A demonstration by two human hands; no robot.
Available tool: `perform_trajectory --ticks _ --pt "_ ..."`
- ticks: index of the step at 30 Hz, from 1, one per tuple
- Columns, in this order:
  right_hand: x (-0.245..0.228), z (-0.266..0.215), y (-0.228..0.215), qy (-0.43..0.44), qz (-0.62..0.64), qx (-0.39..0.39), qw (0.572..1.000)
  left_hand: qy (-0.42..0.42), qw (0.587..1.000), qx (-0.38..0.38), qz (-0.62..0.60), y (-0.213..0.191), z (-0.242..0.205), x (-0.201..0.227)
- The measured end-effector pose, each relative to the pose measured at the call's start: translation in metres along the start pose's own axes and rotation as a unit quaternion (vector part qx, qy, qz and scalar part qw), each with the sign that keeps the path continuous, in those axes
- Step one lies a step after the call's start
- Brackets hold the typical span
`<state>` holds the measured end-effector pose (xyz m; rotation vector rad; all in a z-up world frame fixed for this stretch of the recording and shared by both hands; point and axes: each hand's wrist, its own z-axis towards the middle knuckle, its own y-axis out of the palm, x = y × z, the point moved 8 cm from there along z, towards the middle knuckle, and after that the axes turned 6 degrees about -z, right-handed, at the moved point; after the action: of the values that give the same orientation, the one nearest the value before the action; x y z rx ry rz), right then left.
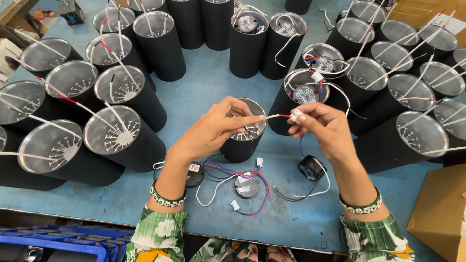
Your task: The person connects wires to small black electronic modules and places them into black cylindrical containers. They repeatedly pick up modules, attach connectors, and insert the modules into the cylinders, which are arranged on a blue workbench.
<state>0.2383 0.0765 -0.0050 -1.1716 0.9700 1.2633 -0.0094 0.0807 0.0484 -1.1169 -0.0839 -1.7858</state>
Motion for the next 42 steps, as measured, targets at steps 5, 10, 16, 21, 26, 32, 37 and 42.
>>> perform_trajectory --ticks 5,10,16,21,26,32,37,42 --pt "-0.011 -0.019 0.043 0.0 -0.1 -0.07 0.993 -0.05 0.993 0.108 0.025 0.0 -0.001 -0.015" --pt "-0.032 -0.025 0.053 -0.03 -0.204 -0.046 0.977 -0.005 0.987 0.145 0.069 0.005 -0.001 0.0" --pt "-0.038 -0.024 0.056 -0.054 -0.22 -0.037 0.973 -0.01 0.976 0.144 0.163 0.012 -0.002 0.018" --pt "-0.037 -0.024 0.057 -0.066 -0.214 -0.022 0.974 -0.008 0.969 0.163 0.186 0.007 -0.005 0.02" --pt "-0.037 -0.025 0.058 -0.077 -0.226 -0.016 0.971 0.006 0.967 0.147 0.206 0.01 -0.006 0.02" --pt "-0.036 -0.024 0.057 -0.071 -0.201 -0.019 0.977 0.002 0.968 0.159 0.194 0.008 -0.005 0.019" --pt "-0.033 -0.023 0.055 -0.068 -0.218 -0.017 0.973 0.009 0.973 0.139 0.183 0.009 -0.005 0.019" --pt "-0.033 -0.022 0.058 -0.078 -0.216 -0.022 0.973 0.009 0.973 0.141 0.183 0.01 -0.003 0.02"
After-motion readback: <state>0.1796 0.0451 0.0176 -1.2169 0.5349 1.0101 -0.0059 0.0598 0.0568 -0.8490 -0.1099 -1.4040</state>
